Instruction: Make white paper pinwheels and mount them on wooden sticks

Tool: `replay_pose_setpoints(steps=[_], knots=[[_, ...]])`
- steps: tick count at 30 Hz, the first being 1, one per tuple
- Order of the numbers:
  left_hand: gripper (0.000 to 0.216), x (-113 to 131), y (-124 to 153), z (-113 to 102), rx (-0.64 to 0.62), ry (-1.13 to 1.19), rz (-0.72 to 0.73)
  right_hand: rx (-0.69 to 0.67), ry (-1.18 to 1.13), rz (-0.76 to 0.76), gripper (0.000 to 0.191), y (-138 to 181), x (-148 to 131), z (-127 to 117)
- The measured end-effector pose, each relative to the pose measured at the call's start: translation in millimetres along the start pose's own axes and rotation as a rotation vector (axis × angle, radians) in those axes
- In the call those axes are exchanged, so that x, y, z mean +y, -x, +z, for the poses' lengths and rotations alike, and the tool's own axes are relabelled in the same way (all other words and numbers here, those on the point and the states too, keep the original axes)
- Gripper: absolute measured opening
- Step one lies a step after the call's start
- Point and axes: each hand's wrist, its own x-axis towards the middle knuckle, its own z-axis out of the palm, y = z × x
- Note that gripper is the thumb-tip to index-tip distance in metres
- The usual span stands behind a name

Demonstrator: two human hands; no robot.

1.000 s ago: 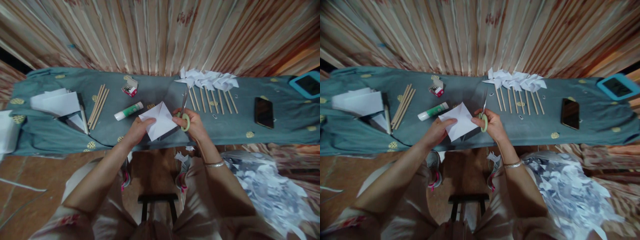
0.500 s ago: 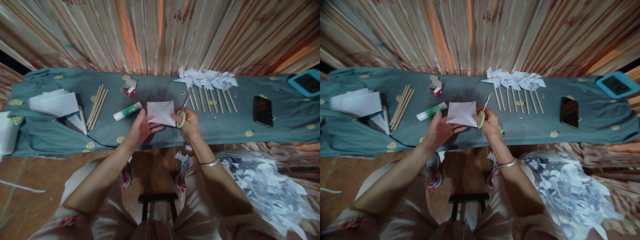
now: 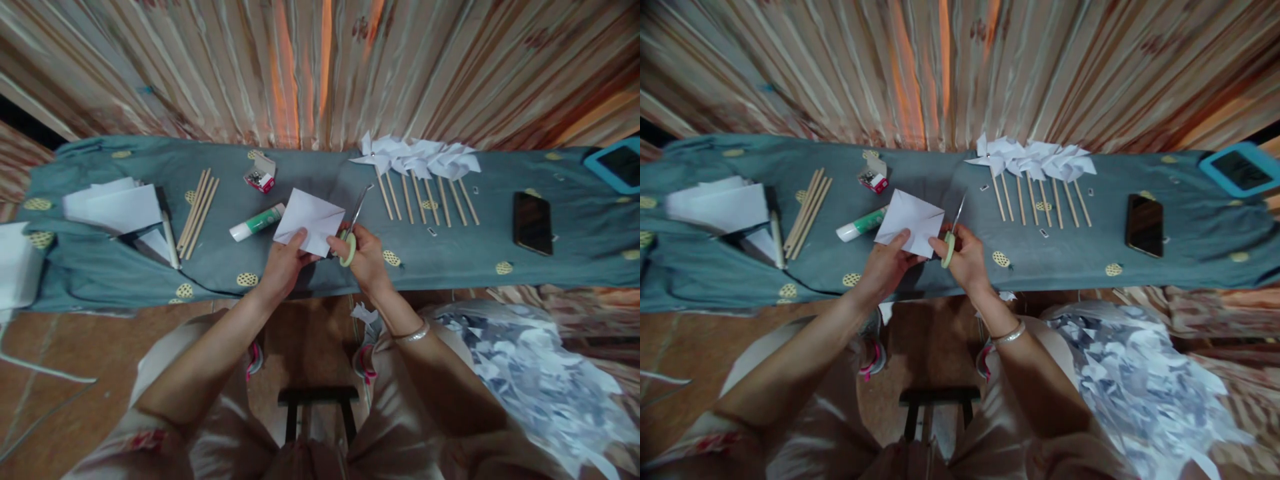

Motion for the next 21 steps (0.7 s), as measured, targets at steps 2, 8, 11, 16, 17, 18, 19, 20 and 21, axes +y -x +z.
replay_pose_setpoints(steps=[2,8,11,16,17,18,19,20,21], knots=[[0.025,6.2,-4.4,-3.2,0.042,0.023,-0.008,-0.040,0.017,0.023,0.048,2.3,-2.1,-1.0],[0.022,29.0,-14.1,-11.7,0.063,0.093,-0.009,-0.433,0.081,0.187,0.047,14.4,-13.3,-11.4],[0.024,33.7,-15.1,-12.7,0.054,0.117,-0.014,-0.558,0.111,0.245,0.045,19.1,-15.9,-15.2],[0.025,30.9,-14.6,-9.2,0.056,0.138,-0.044,-0.583,0.142,0.300,0.044,19.8,-14.1,-14.9],[0.024,30.1,-14.4,-8.1,0.056,0.136,-0.050,-0.574,0.142,0.307,0.045,19.3,-13.4,-14.5],[0.022,29.3,-14.2,-7.2,0.058,0.134,-0.056,-0.566,0.139,0.313,0.045,18.8,-12.8,-14.1],[0.021,28.5,-14.0,-6.3,0.059,0.136,-0.059,-0.561,0.135,0.320,0.045,18.4,-12.3,-13.8],[0.020,27.7,-13.8,-5.7,0.057,0.140,-0.061,-0.559,0.132,0.326,0.045,18.0,-12.0,-13.6],[0.020,26.8,-13.6,-5.4,0.051,0.147,-0.061,-0.559,0.133,0.330,0.045,17.7,-11.9,-13.5]])
